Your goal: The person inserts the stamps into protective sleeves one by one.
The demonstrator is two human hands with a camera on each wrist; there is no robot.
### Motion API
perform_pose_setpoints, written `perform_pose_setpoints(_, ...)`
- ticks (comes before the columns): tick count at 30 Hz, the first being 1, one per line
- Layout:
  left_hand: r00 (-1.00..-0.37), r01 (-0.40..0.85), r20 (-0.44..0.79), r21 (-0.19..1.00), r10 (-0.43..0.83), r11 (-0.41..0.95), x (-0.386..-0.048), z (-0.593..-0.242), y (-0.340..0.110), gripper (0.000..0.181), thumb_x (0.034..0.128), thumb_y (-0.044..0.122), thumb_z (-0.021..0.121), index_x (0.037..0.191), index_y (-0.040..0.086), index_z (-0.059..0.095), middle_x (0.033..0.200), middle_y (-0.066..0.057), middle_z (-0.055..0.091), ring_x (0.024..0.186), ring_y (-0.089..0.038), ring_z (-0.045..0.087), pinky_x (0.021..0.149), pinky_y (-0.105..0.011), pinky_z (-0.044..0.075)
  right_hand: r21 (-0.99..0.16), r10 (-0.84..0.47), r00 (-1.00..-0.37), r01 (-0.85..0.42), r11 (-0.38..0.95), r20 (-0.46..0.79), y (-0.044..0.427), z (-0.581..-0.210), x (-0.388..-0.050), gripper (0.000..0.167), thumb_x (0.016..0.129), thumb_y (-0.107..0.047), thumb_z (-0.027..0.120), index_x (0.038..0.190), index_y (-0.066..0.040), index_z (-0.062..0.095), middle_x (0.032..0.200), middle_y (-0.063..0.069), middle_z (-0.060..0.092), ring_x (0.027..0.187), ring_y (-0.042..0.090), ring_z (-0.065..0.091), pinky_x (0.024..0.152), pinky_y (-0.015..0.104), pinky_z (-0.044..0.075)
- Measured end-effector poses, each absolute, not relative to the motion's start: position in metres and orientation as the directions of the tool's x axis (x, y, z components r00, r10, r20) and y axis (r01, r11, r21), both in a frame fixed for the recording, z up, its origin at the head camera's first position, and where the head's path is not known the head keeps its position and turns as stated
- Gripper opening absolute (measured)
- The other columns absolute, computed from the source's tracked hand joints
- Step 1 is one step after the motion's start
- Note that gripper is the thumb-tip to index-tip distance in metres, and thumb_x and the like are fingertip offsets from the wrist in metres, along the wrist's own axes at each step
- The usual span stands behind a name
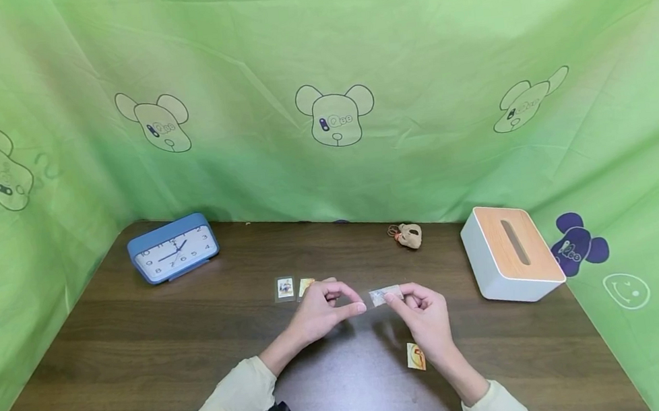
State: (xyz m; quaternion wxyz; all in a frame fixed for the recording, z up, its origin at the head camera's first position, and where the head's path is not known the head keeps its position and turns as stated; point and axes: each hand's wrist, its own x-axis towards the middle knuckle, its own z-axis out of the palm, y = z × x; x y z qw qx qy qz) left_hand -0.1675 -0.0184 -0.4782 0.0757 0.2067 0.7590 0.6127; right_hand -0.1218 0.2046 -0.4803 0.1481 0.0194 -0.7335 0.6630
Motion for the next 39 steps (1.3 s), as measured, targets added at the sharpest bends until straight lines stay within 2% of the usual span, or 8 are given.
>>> perform_pose_setpoints(7, -0.909, 0.195, 0.110, 0.965, 0.402, 0.177, -0.1645, -0.4760, -0.0162, 0.011, 0.0914, 0.014, 0.090, 0.096, 0.006, 0.085, 0.091, 0.003, 0.072, 0.077, -0.009, 0.048, 0.070, -0.023, 0.037, -0.985, 0.148, -0.975, -0.157, 0.074, 0.167, 0.2012, -0.4809, -0.1203, 0.010, 0.094, 0.006, 0.081, 0.098, 0.013, 0.075, 0.057, -0.009, 0.033, 0.053, 0.000, 0.027, 0.049, 0.036, 0.014)
perform_pose_setpoints(13, -0.919, 0.176, 0.096, 0.968, 0.383, 0.179, -0.1621, -0.4747, -0.0152, 0.014, 0.0915, 0.017, 0.091, 0.096, 0.005, 0.084, 0.092, 0.002, 0.072, 0.078, -0.011, 0.047, 0.072, -0.024, 0.037, -0.987, 0.126, -0.981, -0.139, 0.084, 0.149, 0.1990, -0.4837, -0.1202, 0.010, 0.092, 0.005, 0.084, 0.098, 0.011, 0.079, 0.056, -0.010, 0.032, 0.053, 0.000, 0.027, 0.049, 0.030, 0.015)
perform_pose_setpoints(17, -0.922, 0.178, 0.112, 0.973, 0.372, 0.148, -0.1634, -0.4765, -0.0159, 0.015, 0.0915, 0.013, 0.090, 0.096, 0.000, 0.083, 0.091, 0.000, 0.070, 0.076, -0.010, 0.045, 0.069, -0.023, 0.036, -0.985, 0.125, -0.982, -0.130, 0.111, 0.144, 0.2010, -0.4821, -0.1208, 0.013, 0.091, 0.003, 0.086, 0.102, 0.009, 0.081, 0.057, -0.009, 0.033, 0.053, 0.000, 0.027, 0.049, 0.026, 0.017)
perform_pose_setpoints(21, -0.923, 0.187, 0.128, 0.973, 0.363, 0.133, -0.1654, -0.4764, -0.0165, 0.016, 0.0909, 0.011, 0.089, 0.097, -0.002, 0.082, 0.090, 0.000, 0.069, 0.070, -0.009, 0.040, 0.064, -0.022, 0.033, -0.986, 0.146, -0.979, -0.129, 0.105, 0.143, 0.2041, -0.4791, -0.1223, 0.013, 0.094, 0.004, 0.082, 0.105, 0.011, 0.079, 0.058, -0.009, 0.033, 0.054, 0.001, 0.028, 0.050, 0.031, 0.018)
perform_pose_setpoints(25, -0.926, 0.183, 0.123, 0.973, 0.356, 0.140, -0.1666, -0.4751, -0.0172, 0.017, 0.0905, 0.012, 0.090, 0.098, -0.001, 0.082, 0.090, 0.002, 0.069, 0.067, -0.007, 0.037, 0.061, -0.022, 0.031, -0.987, 0.166, -0.974, -0.144, 0.069, 0.154, 0.2063, -0.4772, -0.1237, 0.005, 0.095, 0.011, 0.076, 0.099, 0.010, 0.077, 0.058, -0.009, 0.034, 0.054, 0.001, 0.028, 0.051, 0.034, 0.017)
perform_pose_setpoints(29, -0.927, 0.178, 0.114, 0.973, 0.358, 0.149, -0.1662, -0.4747, -0.0174, 0.017, 0.0905, 0.013, 0.090, 0.097, -0.001, 0.083, 0.090, 0.001, 0.070, 0.068, -0.007, 0.038, 0.062, -0.022, 0.032, -0.986, 0.158, -0.974, -0.159, 0.053, 0.165, 0.2059, -0.4769, -0.1227, 0.008, 0.094, 0.015, 0.073, 0.095, 0.008, 0.076, 0.057, -0.010, 0.033, 0.053, 0.000, 0.027, 0.050, 0.036, 0.015)
perform_pose_setpoints(39, -0.924, 0.173, 0.113, 0.975, 0.364, 0.136, -0.1651, -0.4779, -0.0156, 0.015, 0.0908, 0.011, 0.089, 0.097, -0.002, 0.082, 0.095, -0.003, 0.073, 0.073, -0.009, 0.044, 0.067, -0.022, 0.036, -0.975, 0.223, -0.949, -0.213, 0.061, 0.221, 0.2019, -0.4807, -0.1207, 0.004, 0.094, 0.014, 0.076, 0.092, 0.011, 0.074, 0.056, -0.009, 0.029, 0.052, -0.001, 0.025, 0.048, 0.036, 0.012)
